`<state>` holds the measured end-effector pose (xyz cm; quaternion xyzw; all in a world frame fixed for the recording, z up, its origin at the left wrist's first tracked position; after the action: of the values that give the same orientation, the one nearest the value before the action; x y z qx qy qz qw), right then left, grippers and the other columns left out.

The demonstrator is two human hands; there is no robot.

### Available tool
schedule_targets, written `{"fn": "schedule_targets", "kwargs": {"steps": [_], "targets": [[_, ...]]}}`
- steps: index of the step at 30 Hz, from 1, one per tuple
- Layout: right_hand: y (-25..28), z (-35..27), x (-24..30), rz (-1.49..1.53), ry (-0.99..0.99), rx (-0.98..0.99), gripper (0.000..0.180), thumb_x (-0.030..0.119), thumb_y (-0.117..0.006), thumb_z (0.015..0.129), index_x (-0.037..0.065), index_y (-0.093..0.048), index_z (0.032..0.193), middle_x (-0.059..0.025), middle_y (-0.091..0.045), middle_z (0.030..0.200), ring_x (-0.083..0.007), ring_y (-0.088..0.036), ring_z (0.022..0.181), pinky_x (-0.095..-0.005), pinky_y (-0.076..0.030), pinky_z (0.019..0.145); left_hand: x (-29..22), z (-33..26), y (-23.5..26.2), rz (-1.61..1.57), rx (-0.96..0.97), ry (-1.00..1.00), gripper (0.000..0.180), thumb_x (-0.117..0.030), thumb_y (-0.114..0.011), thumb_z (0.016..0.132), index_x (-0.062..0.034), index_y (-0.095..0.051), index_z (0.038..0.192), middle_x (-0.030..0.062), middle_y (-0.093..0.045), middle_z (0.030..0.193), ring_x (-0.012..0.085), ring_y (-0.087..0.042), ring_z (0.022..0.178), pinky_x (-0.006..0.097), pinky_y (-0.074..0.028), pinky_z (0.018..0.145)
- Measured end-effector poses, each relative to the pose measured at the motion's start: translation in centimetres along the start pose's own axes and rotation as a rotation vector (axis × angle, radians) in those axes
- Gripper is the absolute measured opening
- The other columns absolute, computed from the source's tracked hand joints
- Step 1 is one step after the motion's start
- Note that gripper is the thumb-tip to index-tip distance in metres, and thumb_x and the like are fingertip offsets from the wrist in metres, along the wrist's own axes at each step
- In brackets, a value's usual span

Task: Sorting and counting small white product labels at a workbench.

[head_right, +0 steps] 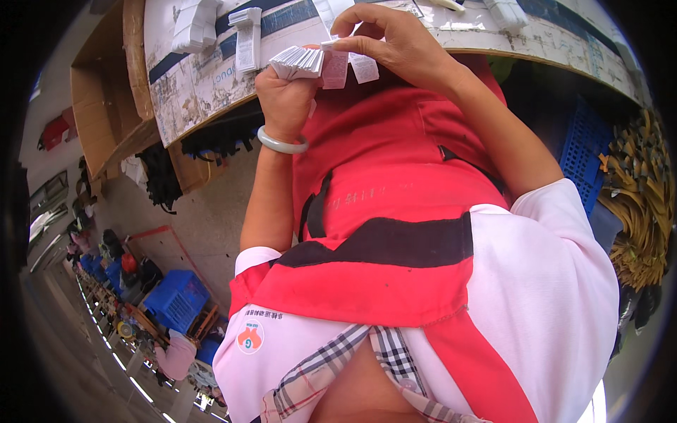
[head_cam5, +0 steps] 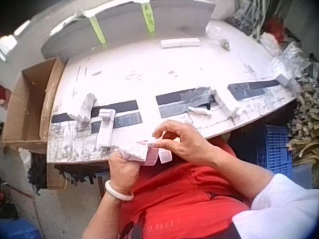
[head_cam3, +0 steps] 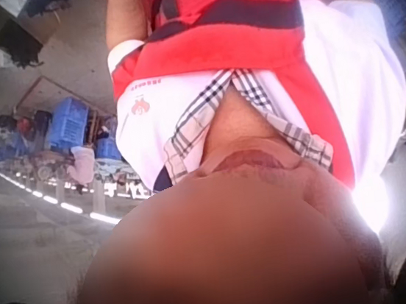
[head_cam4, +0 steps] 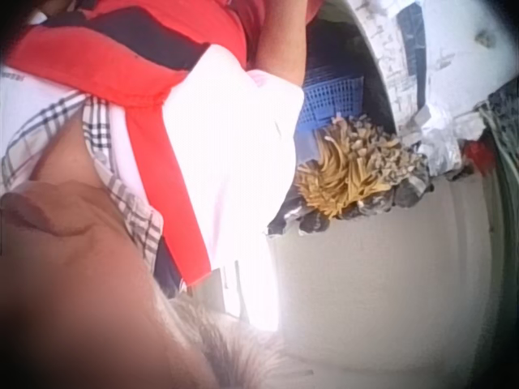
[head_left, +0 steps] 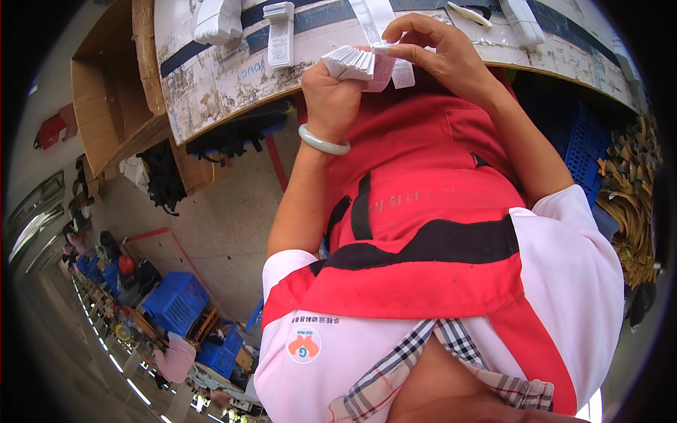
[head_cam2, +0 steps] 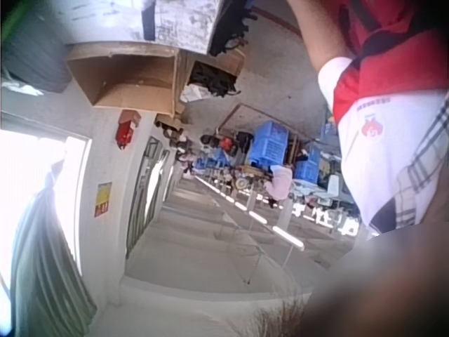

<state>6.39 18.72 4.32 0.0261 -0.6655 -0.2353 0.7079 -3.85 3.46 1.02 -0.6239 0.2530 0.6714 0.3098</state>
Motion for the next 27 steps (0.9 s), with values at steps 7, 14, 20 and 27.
{"fn": "schedule_targets", "kwargs": {"steps": [7,14,20,27], "targets": [[-0.4,-0.8,-0.9,0.005,0.050,-0.079,0.020,0.015,-0.067,0.090,-0.001,-0.067,0.103,-0.0039,-0.066,0.089,-0.0085,-0.060,0.080,-0.0234,-0.051,0.074,0.7,-0.5,-0.7,-0.170,-0.004,0.154,0.018,0.002,-0.067,0.083,0.0012,-0.069,0.101,0.0028,-0.066,0.078,0.0053,-0.058,0.063,0.018,-0.043,0.053],[-0.4,-0.9,-0.6,0.079,-0.003,-0.042,0.019,0.014,-0.067,0.090,-0.001,-0.067,0.101,-0.0025,-0.064,0.085,-0.0076,-0.059,0.078,-0.0226,-0.050,0.072,-0.7,0.0,-0.7,0.029,0.010,-0.083,0.017,0.005,-0.066,0.081,-0.0001,-0.068,0.098,0.0011,-0.067,0.084,0.0064,-0.060,0.074,0.020,-0.048,0.064],[-0.7,-0.9,-0.5,0.108,-0.048,-0.016,0.018,0.015,-0.065,0.091,-0.002,-0.066,0.097,-0.0016,-0.063,0.083,-0.0080,-0.058,0.077,-0.0229,-0.050,0.072,0.4,-0.3,-0.7,-0.079,0.002,-0.088,0.018,0.005,-0.066,0.082,0.0001,-0.069,0.099,-0.0010,-0.064,0.080,0.0038,-0.054,0.065,0.018,-0.041,0.054],[-0.3,-0.9,-0.1,0.395,-0.281,0.308,0.018,0.017,-0.068,0.089,-0.001,-0.066,0.092,-0.0008,-0.062,0.079,-0.0074,-0.058,0.075,-0.0208,-0.047,0.069,0.9,-0.7,-0.9,-0.341,0.141,0.472,0.020,-0.017,-0.068,0.088,0.0028,-0.067,0.086,0.0068,-0.063,0.068,0.0098,-0.059,0.060,0.020,-0.045,0.052]]}}
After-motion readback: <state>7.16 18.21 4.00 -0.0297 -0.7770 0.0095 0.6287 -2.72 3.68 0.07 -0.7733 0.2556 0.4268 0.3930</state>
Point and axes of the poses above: each hand's wrist, its own z-axis towards the middle knuckle, its own y-axis out of the back of the hand, x = y × z, the point moved 4 cm from there along z, towards the middle knuckle
